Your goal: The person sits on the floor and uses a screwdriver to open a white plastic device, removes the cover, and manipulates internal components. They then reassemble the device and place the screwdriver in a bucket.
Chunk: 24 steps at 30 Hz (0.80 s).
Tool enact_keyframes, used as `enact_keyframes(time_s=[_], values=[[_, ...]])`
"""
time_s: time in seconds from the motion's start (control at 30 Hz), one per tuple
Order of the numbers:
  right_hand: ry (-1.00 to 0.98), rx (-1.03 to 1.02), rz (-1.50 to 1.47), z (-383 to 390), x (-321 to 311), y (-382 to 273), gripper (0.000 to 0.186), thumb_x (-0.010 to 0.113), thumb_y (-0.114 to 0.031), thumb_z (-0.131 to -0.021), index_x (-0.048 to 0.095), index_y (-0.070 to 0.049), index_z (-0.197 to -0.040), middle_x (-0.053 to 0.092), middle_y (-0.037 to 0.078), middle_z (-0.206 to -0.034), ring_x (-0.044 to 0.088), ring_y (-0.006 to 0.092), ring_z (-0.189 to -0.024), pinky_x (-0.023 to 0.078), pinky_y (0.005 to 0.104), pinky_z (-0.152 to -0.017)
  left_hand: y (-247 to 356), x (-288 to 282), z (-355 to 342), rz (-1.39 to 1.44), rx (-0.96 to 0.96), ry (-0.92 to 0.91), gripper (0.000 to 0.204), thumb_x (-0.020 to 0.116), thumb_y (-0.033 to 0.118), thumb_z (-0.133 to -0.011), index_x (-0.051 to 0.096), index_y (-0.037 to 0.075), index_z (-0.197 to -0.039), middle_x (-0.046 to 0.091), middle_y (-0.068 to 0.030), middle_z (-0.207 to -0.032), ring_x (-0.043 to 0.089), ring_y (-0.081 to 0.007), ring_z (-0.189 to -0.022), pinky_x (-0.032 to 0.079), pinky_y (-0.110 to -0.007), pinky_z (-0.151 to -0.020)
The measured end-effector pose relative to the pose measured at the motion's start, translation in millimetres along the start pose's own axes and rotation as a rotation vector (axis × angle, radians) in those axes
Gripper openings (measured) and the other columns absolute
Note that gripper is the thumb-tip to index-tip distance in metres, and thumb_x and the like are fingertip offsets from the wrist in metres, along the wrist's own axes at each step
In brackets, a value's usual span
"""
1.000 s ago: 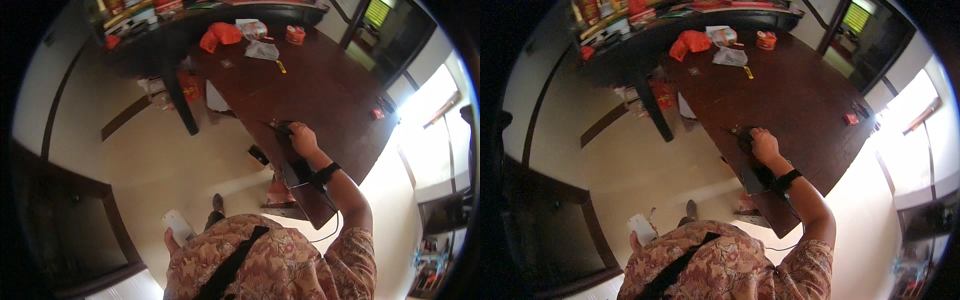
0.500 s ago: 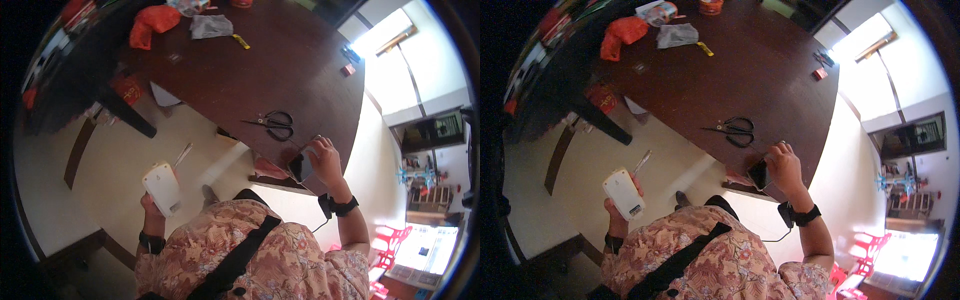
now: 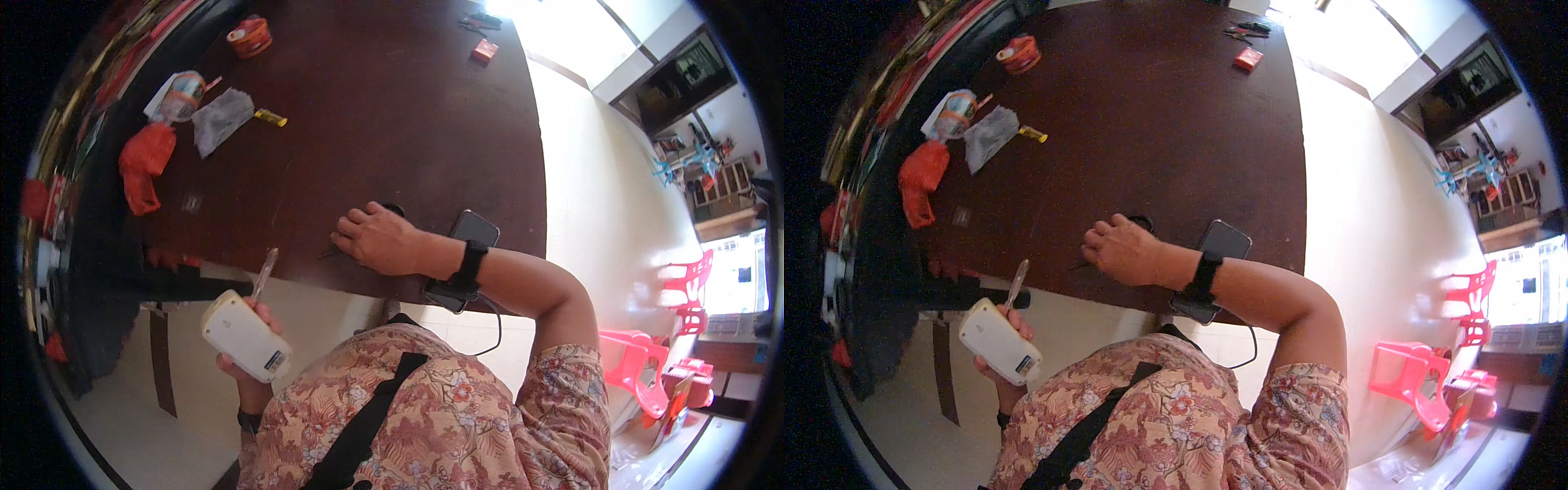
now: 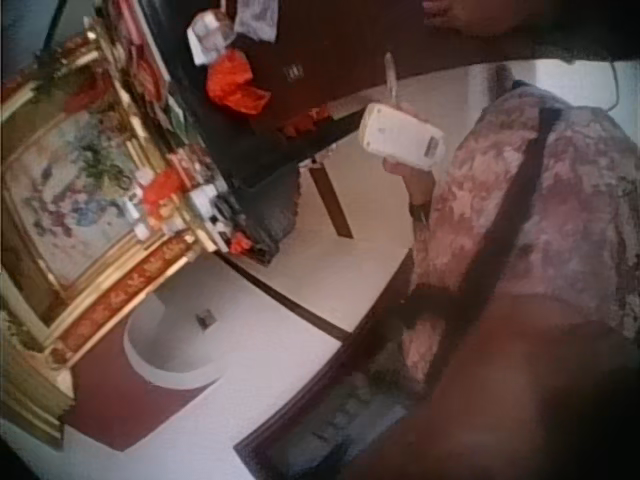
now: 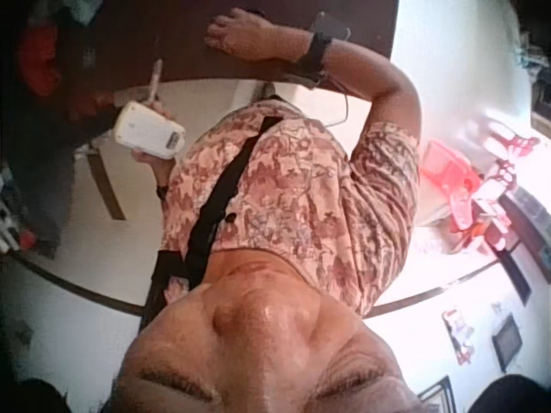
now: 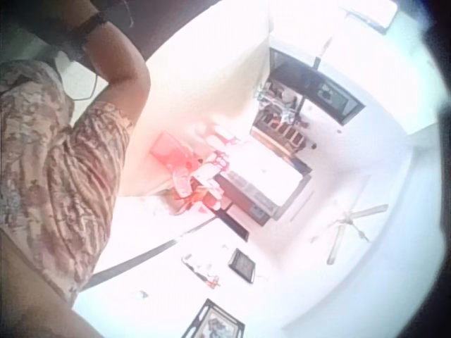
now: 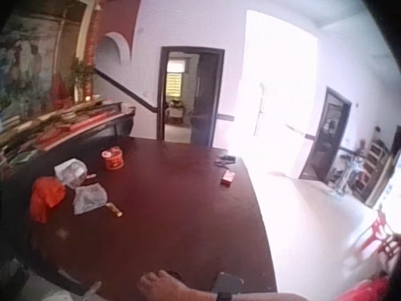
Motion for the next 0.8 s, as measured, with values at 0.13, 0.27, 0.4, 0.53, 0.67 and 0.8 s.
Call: enact_keyframes(time_s=[0.13, 0.27, 0.4, 0.53, 0.67, 0.8], values=[[-0.012, 0.122, 0.006, -7.2, 8.7, 11.5, 0.028, 0.060, -0.020, -0.089, 0.064, 0.000, -0.109, 0.065, 0.013, -0.089, 0.063, 0.0255, -0.088, 0.049, 0.0382, -0.068, 2.3, -2.1, -3.9, -0.006, 0.063, 0.062, 0.087, 0.077, 0.052, -0.068, 0.044, 0.001, -0.131, 0.051, -0.0154, -0.107, 0.055, -0.0251, -0.090, 0.048, -0.036, -0.079], [0.011, 0.574, -0.367, 2.6, 7.7, 44.2, 0.023, 0.062, -0.021, -0.085, 0.061, 0.000, -0.091, 0.067, 0.019, -0.079, 0.067, 0.0357, -0.078, 0.051, 0.0453, -0.063, -5.7, 1.1, -16.0, 0.028, 0.031, 0.033, 0.089, 0.075, 0.053, -0.069, 0.043, 0.001, -0.133, 0.051, -0.0152, -0.109, 0.054, -0.0250, -0.093, 0.046, -0.037, -0.083], [0.030, 0.731, -0.425, 29.0, -3.6, 66.4, 0.029, 0.062, -0.023, -0.086, 0.062, 0.001, -0.101, 0.069, 0.020, -0.079, 0.068, 0.0395, -0.077, 0.053, 0.0469, -0.064, -8.5, 4.3, -31.9, -0.038, -0.032, 0.073, 0.091, 0.076, 0.055, -0.067, 0.043, 0.002, -0.133, 0.050, -0.0130, -0.107, 0.053, -0.0230, -0.090, 0.046, -0.034, -0.078], [0.134, 0.404, -0.082, 47.2, -18.0, 59.1, 0.025, 0.060, -0.019, -0.089, 0.066, -0.010, -0.111, 0.068, 0.011, -0.105, 0.061, 0.0274, -0.102, 0.051, 0.0391, -0.077, -5.7, 5.5, -59.3, -0.023, -0.074, 0.013, 0.092, 0.076, 0.056, -0.065, 0.043, 0.003, -0.133, 0.050, -0.0106, -0.104, 0.050, -0.0201, -0.085, 0.044, -0.032, -0.073], [0.199, 0.065, 0.070, 48.0, -23.9, 46.3, 0.021, 0.058, -0.018, -0.089, 0.068, -0.013, -0.106, 0.062, 0.005, -0.110, 0.049, 0.0201, -0.109, 0.043, 0.0339, -0.086, -3.7, 8.9, -88.3, 0.037, -0.170, -0.098, 0.092, 0.077, 0.055, -0.064, 0.044, 0.004, -0.133, 0.051, -0.0102, -0.106, 0.053, -0.0192, -0.085, 0.047, -0.032, -0.073], [0.027, 0.182, 0.028, 42.5, -23.1, 40.7, 0.017, 0.058, -0.018, -0.088, 0.070, -0.011, -0.098, 0.062, 0.005, -0.100, 0.052, 0.0210, -0.101, 0.042, 0.0340, -0.083, 6.8, 17.2, -100.3, -0.003, -0.203, -0.099, 0.095, 0.079, 0.059, -0.066, 0.044, 0.002, -0.134, 0.048, -0.0108, -0.103, 0.055, -0.0219, -0.087, 0.046, -0.035, -0.076]])
Point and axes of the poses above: each hand's wrist, its own z-axis away from the middle knuckle, its own x-axis out of the palm, y = z × x, the point moved 3 cm from there along -z, towards the middle knuckle
